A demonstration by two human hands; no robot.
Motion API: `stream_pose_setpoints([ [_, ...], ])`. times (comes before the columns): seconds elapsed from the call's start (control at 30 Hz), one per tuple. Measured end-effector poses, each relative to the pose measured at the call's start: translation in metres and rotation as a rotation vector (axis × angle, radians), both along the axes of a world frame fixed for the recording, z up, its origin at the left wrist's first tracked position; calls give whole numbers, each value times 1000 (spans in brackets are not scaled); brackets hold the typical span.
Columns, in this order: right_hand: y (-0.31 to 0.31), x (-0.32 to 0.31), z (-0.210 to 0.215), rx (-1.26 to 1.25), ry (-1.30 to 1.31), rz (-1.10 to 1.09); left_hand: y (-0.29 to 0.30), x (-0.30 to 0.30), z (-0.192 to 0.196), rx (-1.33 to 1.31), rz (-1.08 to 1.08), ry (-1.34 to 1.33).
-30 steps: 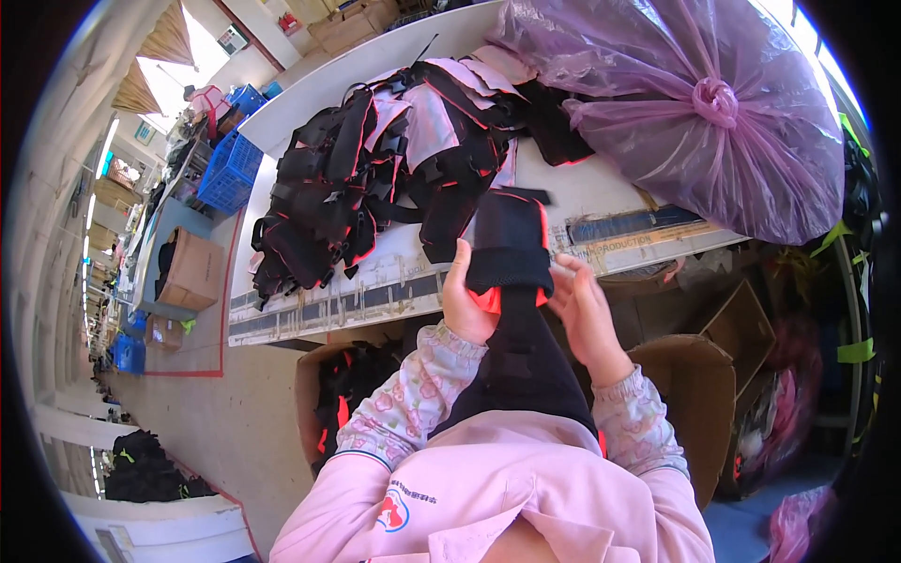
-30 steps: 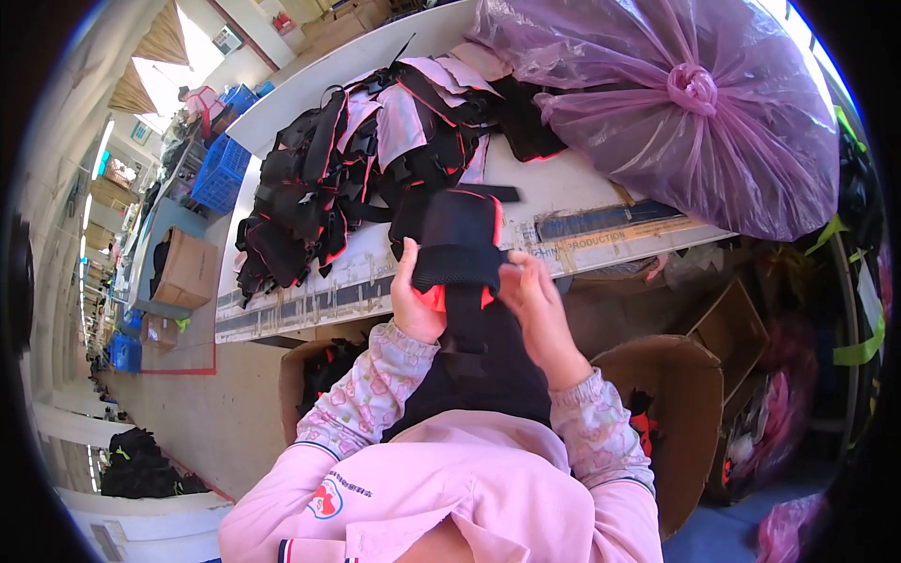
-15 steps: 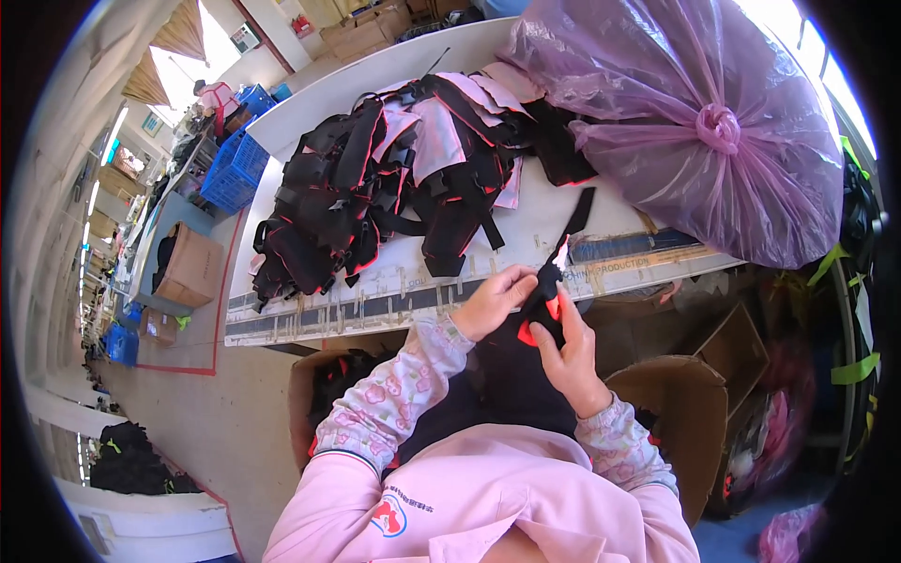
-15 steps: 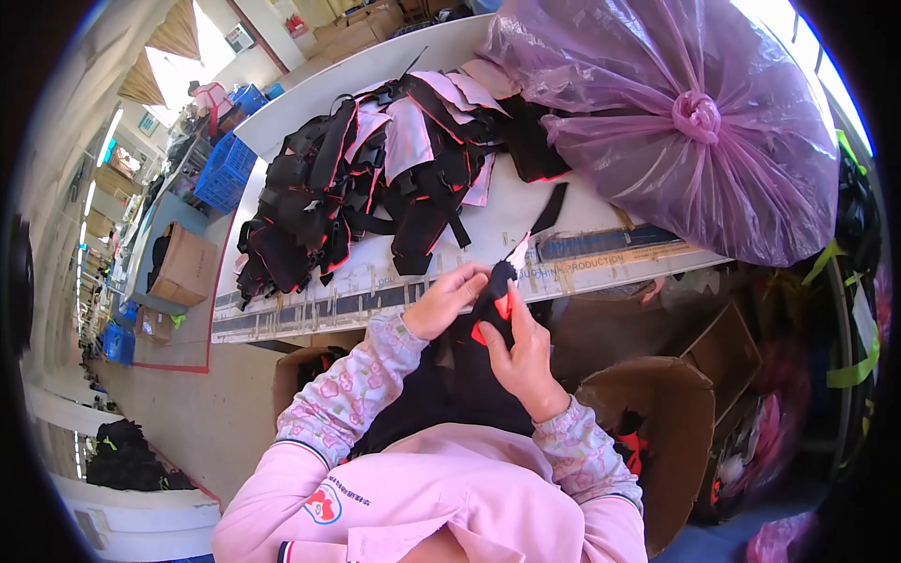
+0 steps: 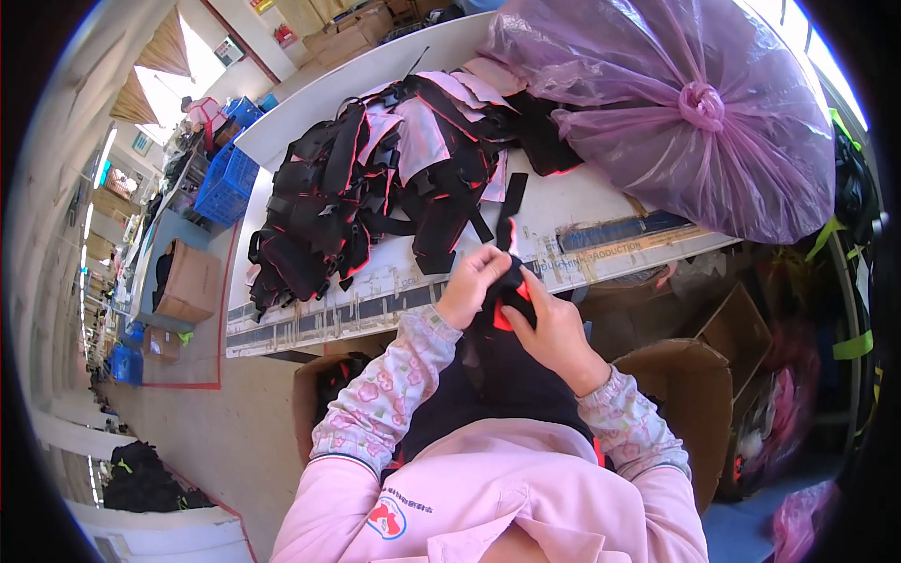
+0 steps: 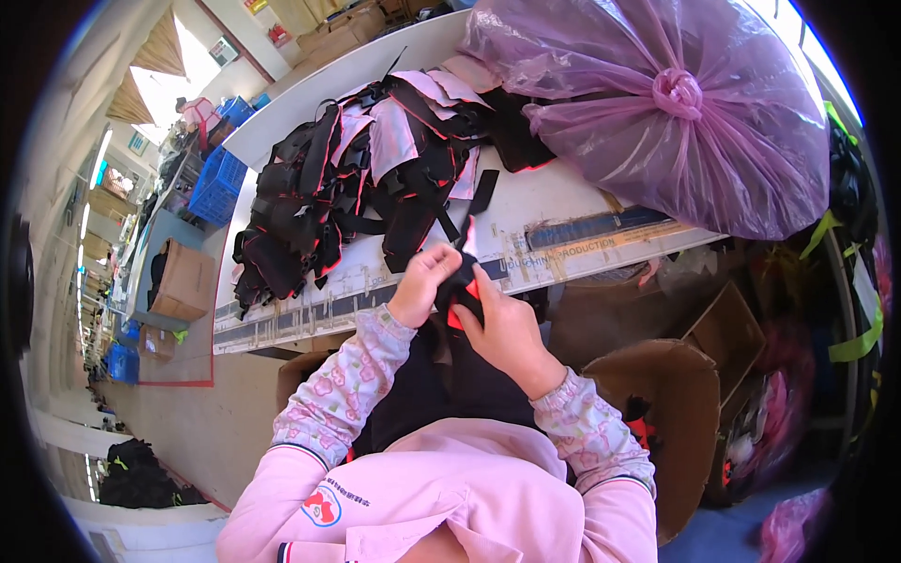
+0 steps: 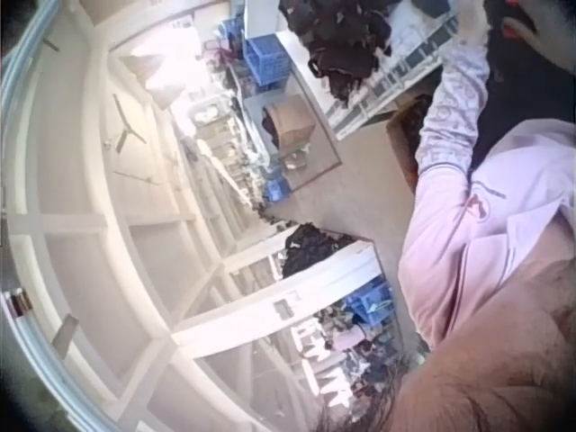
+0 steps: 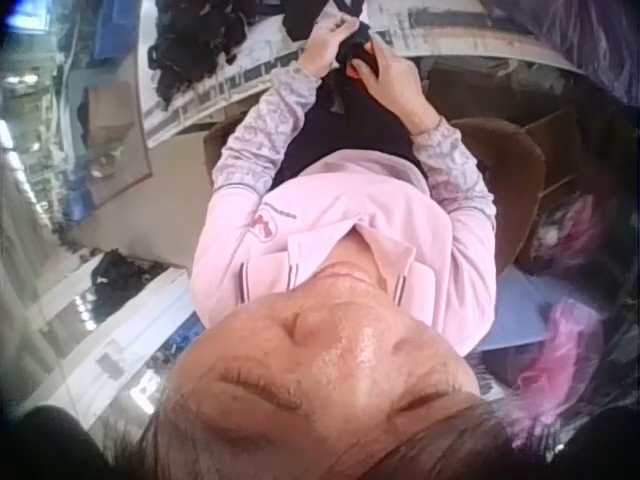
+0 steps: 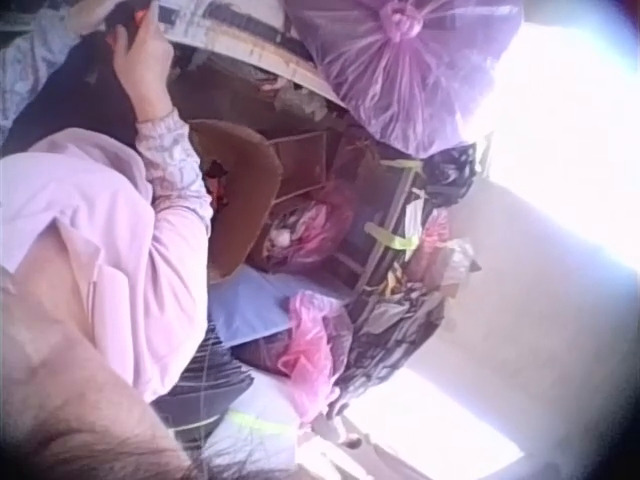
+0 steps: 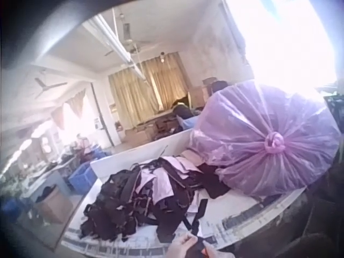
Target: The person is sorting and stacking black and red fabric components on a large work table in a garment factory.
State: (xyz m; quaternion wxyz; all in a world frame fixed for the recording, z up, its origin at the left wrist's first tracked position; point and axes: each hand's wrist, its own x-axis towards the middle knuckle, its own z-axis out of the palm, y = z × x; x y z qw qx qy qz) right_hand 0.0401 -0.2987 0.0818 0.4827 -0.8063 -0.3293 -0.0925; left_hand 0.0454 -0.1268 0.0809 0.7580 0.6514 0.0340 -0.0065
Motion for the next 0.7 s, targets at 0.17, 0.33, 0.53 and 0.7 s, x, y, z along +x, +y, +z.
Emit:
stream_pose_setpoints([
  [0.17, 13, -1, 10, -70, 255, 24, 23, 52, 14, 880, 535, -457],
  [0.33, 4, -27, 41, 120, 574, 232, 102, 86, 55, 1132, 705, -531],
  [0.53, -29, -47, 65, 164, 618, 296, 108, 110, 52, 1054, 718, -600],
  [0.7, -102, -81, 28, 147, 770, 409, 124, 100, 61, 1145, 699, -617],
])
